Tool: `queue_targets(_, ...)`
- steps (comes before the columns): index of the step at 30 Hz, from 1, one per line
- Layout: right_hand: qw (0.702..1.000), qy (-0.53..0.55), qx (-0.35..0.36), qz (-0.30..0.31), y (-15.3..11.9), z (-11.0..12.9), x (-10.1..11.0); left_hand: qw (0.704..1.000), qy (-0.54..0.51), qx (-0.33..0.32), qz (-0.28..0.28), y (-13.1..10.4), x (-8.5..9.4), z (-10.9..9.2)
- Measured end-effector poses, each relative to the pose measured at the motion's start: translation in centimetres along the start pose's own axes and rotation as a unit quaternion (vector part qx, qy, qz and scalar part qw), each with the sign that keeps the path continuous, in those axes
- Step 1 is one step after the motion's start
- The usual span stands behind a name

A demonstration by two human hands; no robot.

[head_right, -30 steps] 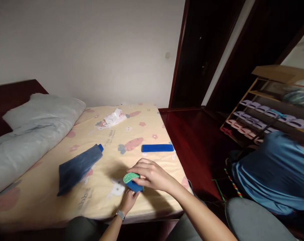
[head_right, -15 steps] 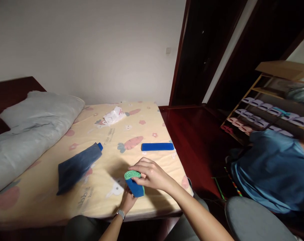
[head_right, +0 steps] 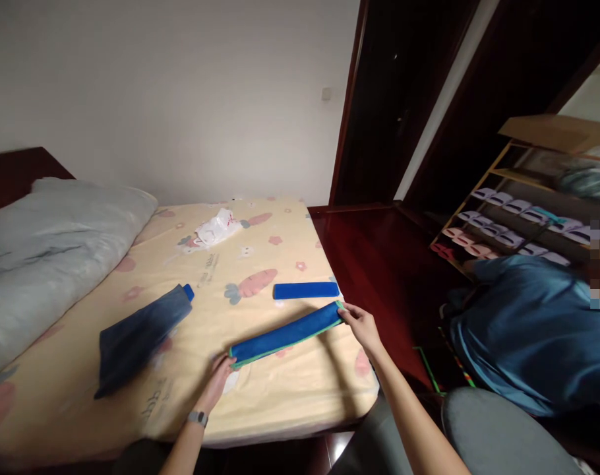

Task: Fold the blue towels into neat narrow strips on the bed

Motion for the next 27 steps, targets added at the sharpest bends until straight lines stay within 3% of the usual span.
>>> queue_targets(2,0.999,0.020,-0.047,0.015,0.9,-3.1,1.0,0.998,0.038,-0.032,0.024,2.0,-1.8,-2.1)
queue_targets(5,0.992,0.014,-0.078,0.093,2.5,-5.3,1.8,0.994,0.068,-0.054,0.063,5.3,-4.9,-4.6)
queue_targets(8,0.988,-0.042,-0.051,0.143,5.1,-5.4,2.9,0.991,0.077,-0.070,0.087,8.4,-7.5,-6.6)
queue_targets(11,0.987,-0.082,-0.014,0.135,7.9,-5.0,3.8,0.989,0.065,-0.074,0.112,10.8,-10.0,-7.7)
queue_targets(14,0.991,-0.031,-0.034,0.129,9.8,-5.0,3.9,0.988,0.035,-0.071,0.130,12.6,-11.8,-8.1)
queue_targets(18,0.990,0.091,-0.068,0.085,11.1,-5.6,3.3,0.989,0.003,-0.076,0.123,14.6,-13.2,-8.0)
queue_targets(22,0.997,0.070,-0.030,0.002,12.0,-7.9,3.1,0.990,0.011,-0.103,0.099,15.7,-14.2,-7.2)
queue_targets(27,0.995,0.038,-0.008,-0.094,12.7,-12.6,4.2,0.985,0.064,-0.142,0.079,16.3,-15.8,-5.1)
Point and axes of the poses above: each hand's wrist, its own y-axis towards the middle knuckle, its own x-axis out of the back of the hand, z = x × y, the point moved 7 cm from there along y, towards the middle knuckle, and after that the axes turned 2 degrees about -z, right-handed, at the moved point
